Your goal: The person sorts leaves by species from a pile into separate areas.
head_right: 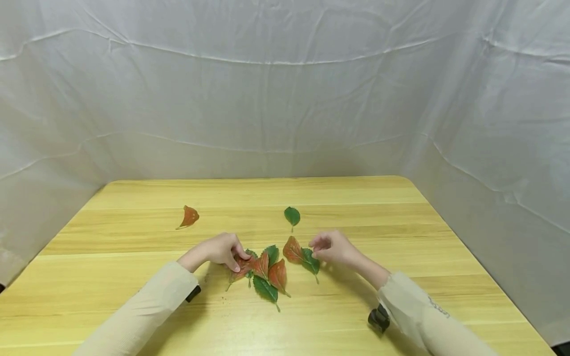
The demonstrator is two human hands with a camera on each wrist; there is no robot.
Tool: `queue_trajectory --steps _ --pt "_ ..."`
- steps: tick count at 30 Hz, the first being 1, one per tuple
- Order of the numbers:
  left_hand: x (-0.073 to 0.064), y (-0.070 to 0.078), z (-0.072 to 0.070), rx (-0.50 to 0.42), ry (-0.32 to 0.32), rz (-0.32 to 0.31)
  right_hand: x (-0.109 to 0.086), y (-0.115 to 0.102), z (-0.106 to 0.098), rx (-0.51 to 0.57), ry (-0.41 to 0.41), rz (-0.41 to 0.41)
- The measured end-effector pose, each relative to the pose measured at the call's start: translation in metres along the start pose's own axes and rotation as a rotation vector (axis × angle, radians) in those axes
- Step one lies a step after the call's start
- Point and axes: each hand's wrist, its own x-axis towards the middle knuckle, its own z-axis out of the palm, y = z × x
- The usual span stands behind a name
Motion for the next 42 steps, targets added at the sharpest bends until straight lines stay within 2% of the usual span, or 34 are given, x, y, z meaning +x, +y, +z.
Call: queue_trajectory --steps 11,19,23,27,34,42 --pt "0.0 -0.001 0.0 0.006 -0.004 0.004 0.002 0.005 0.003 -0.101 -0.031 0.002" --pt "0.0 -0.001 0.0 0.004 -0.003 0.014 0.002 0.008 0.007 -0.092 -0.059 -0.008" --pt "0.0 -0.001 0.0 0.012 -0.004 0.016 0.002 0.009 0.008 -0.122 -0.063 -0.009" --pt "0.0 -0.001 0.0 0.018 -0.01 0.012 0.003 0.01 0.009 -0.155 -0.06 -0.014" --pt "0.0 0.001 -0.004 0.079 -0.011 0.035 0.003 0.012 0.01 -0.181 -0.04 0.0" --pt "0.002 -0.001 -0.008 0.046 -0.033 0.069 0.004 0.014 0.011 -0.168 -0.016 0.039"
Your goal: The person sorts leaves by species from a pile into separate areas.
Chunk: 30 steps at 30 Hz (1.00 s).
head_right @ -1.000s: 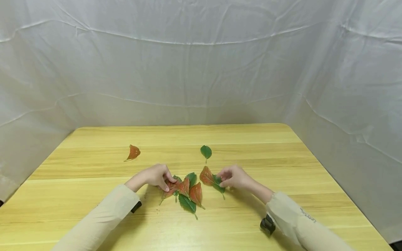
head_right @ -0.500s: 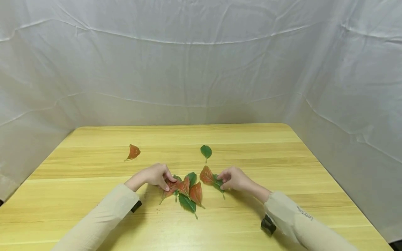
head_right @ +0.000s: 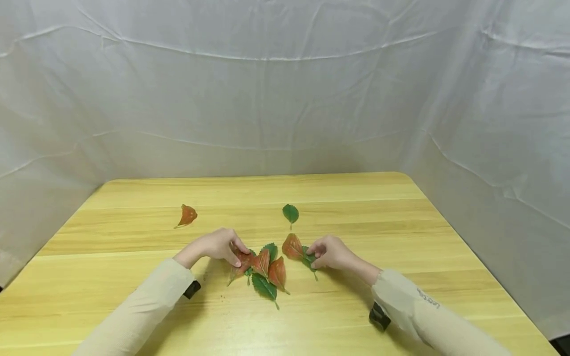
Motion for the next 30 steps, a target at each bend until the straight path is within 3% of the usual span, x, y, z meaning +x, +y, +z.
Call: queue_trajectory --steps 5,11,23,26,30 --pt "0.0 0.002 -0.002 -0.029 0.004 0.007 0.0 0.001 0.0 0.01 -0.002 0.002" --pt "0.002 0.007 -0.008 -0.052 0.072 0.041 0.0 0.002 0.0 0.016 -0.007 -0.003" --pt "0.022 0.019 -0.016 -0.071 0.062 0.281 0.001 0.002 0.001 0.041 -0.02 -0.004" --pt "0.028 0.02 -0.017 -0.067 0.054 0.316 0.0 0.002 0.001 0.041 -0.021 -0.008" --pt "0.038 0.021 -0.016 -0.084 0.034 0.306 0.0 0.001 0.0 0.046 -0.024 -0.008"
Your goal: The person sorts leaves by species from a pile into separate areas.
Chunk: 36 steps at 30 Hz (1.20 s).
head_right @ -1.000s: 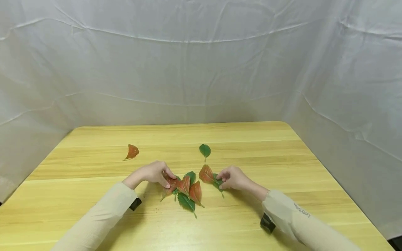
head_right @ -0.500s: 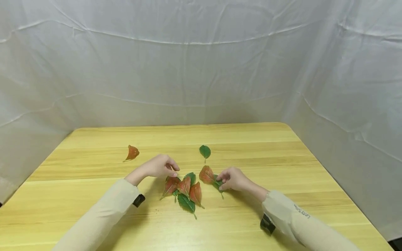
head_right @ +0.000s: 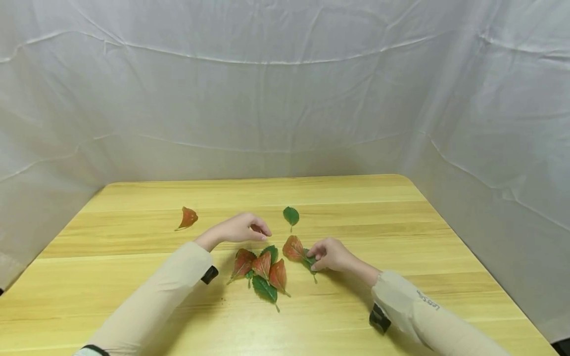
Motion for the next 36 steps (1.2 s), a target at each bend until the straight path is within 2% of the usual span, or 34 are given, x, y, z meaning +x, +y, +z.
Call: queue_trajectory --steps 5,12,19,31,36 --pt "0.012 -0.001 0.002 -0.021 -0.026 -0.025 0.001 0.001 0.0 -0.006 -0.002 -0.003" --pt "0.026 0.001 0.004 -0.026 -0.076 0.002 0.001 0.0 0.0 -0.005 -0.001 -0.006" --pt "0.036 0.006 0.005 -0.036 -0.094 0.025 0.002 -0.001 -0.001 -0.003 -0.008 -0.021" --pt "0.044 0.011 0.013 -0.053 -0.251 0.077 0.002 -0.002 -0.001 -0.004 -0.007 -0.012" --pt "0.045 0.011 0.015 -0.068 -0.288 0.051 0.002 -0.002 -0.001 -0.01 -0.007 -0.01"
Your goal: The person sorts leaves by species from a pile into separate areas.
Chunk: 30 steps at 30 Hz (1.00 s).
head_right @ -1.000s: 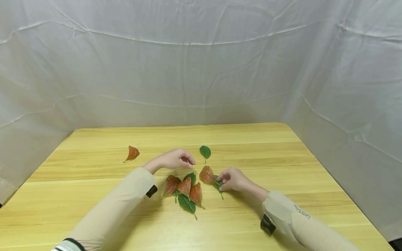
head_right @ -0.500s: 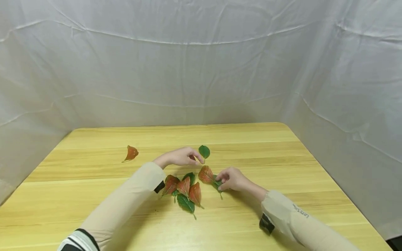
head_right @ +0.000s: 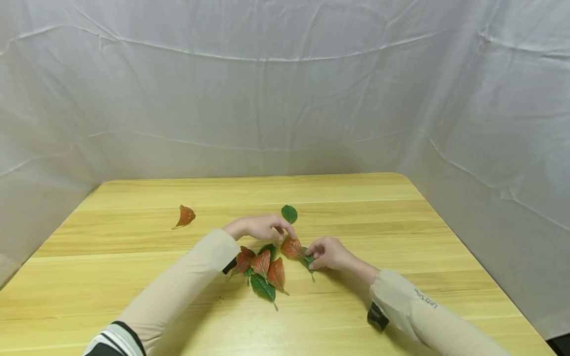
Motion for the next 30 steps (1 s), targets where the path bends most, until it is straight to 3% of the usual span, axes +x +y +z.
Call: queue_trajectory --steps 4,12,22,30 --pt "0.0 -0.0009 0.0005 -0.033 -0.018 -0.024 0.0001 0.0 -0.0001 -0.003 -0.001 -0.001" --pt "-0.0007 -0.0033 0.0011 -0.015 -0.027 -0.005 0.0002 0.0013 -0.0004 0.007 -0.003 -0.002" --pt "-0.0008 -0.0012 0.0041 0.009 -0.006 -0.104 0.0011 0.0039 0.0011 0.009 0.01 0.003" --pt "-0.0022 -0.0052 0.0002 -0.095 0.026 -0.006 0.0015 0.0026 0.0009 0.002 0.007 0.009"
